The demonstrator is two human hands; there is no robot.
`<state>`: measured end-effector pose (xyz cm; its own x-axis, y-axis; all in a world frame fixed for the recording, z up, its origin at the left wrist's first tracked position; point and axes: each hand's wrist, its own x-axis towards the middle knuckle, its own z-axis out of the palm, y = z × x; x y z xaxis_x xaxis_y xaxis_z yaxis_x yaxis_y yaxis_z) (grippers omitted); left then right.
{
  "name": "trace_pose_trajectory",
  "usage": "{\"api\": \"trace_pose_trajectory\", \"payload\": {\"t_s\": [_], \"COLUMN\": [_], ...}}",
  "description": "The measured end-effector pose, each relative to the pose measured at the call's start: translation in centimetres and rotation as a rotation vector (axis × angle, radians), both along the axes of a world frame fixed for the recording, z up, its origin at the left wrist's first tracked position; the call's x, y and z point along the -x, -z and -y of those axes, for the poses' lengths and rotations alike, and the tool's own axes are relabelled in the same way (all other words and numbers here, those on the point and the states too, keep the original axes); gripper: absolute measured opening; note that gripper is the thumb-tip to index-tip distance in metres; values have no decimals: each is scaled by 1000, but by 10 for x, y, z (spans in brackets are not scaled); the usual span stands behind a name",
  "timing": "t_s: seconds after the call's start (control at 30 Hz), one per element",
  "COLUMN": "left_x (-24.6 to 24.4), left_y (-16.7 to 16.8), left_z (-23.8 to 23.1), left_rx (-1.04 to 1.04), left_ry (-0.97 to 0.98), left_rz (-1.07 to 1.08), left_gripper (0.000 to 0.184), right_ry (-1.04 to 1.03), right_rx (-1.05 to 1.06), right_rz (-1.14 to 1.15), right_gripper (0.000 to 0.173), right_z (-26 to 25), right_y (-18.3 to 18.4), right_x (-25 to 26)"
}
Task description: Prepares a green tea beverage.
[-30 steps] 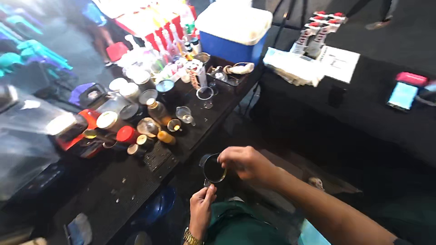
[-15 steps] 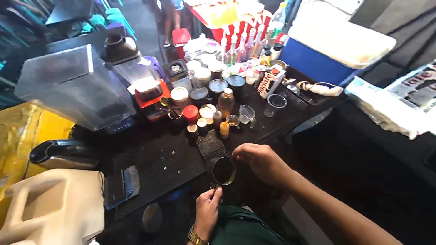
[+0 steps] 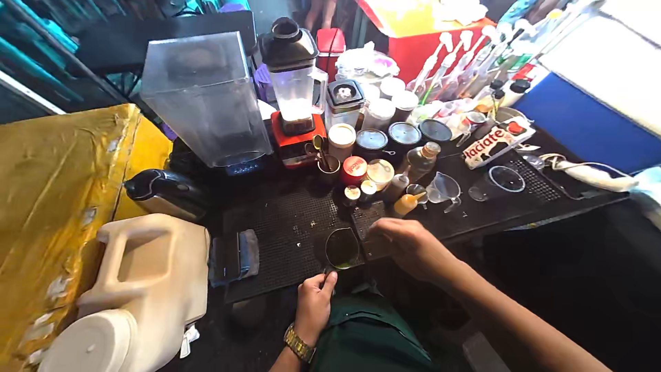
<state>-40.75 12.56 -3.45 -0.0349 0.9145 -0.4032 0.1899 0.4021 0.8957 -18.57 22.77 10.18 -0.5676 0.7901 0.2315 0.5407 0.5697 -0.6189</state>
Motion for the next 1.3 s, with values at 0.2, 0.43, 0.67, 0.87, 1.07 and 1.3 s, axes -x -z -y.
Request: {"api": "trace_pose_trajectory", "payload": {"t_s": [0.2, 0.43, 0.67, 0.87, 1.07, 1.3], "left_x": [8, 14, 15, 12, 9, 10], "left_y": [4, 12, 15, 15, 15, 10], "left_z": [-11, -19, -23, -23, -19, -18], "left_rx": [42, 49, 42, 37, 64, 89], "left_ry": [-30, -108, -156, -162, -179, -163], "left_rz": [27, 116, 136, 133, 186, 179], "left_gripper": [36, 36, 34, 35, 34, 33], "right_ry": [-127, -80, -17, -14, 23, -119], "right_rx": [185, -129, -71, -41, -32, 71], "right_rz": [-58, 95, 60, 65, 94, -57], "right_gripper": [17, 14, 20, 20, 17, 18], "right_z": [-11, -28, -9, -12, -16, -17], "right_y": [9, 7, 19, 17, 12, 19], "right_x": [22, 22, 28, 26, 28, 45]}}
